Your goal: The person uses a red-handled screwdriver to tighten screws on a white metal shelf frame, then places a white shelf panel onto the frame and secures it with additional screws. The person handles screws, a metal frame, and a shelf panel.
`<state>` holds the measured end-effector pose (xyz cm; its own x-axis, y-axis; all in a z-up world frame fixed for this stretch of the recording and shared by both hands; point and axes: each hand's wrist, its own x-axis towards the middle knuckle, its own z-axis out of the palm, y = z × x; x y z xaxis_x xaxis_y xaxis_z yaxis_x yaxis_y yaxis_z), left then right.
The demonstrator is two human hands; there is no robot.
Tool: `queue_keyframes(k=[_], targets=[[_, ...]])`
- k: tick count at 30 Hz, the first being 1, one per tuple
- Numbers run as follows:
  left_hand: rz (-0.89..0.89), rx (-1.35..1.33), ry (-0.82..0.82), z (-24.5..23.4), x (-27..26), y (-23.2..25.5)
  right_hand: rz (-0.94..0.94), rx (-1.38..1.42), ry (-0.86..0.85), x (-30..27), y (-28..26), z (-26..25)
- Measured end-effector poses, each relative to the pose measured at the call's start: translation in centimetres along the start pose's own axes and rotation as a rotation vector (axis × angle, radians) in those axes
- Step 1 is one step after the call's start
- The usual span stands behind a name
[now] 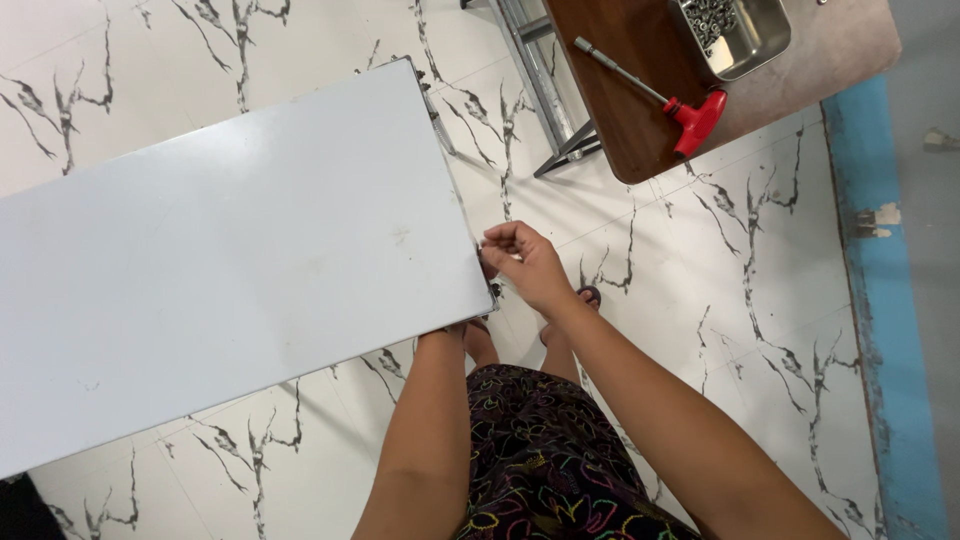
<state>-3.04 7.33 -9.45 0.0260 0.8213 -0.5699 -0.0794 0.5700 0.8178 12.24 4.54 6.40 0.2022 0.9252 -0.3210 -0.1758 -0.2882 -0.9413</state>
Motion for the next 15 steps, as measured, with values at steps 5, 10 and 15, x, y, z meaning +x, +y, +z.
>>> queue_keyframes(k=[5, 10, 15], targets=[[0.004, -0.003, 0.004, 0.1, 0.0, 0.0, 0.203, -0.310, 0.045, -0.6, -0.8, 0.7], [0.001, -0.001, 0.008, 0.0, 0.0, -0.1, 0.076, -0.191, 0.005, -0.9, -1.3, 0.7], [-0.002, 0.000, 0.009, -0.1, -0.1, -0.2, 0.013, 0.010, 0.017, -0.4, -1.0, 0.5]])
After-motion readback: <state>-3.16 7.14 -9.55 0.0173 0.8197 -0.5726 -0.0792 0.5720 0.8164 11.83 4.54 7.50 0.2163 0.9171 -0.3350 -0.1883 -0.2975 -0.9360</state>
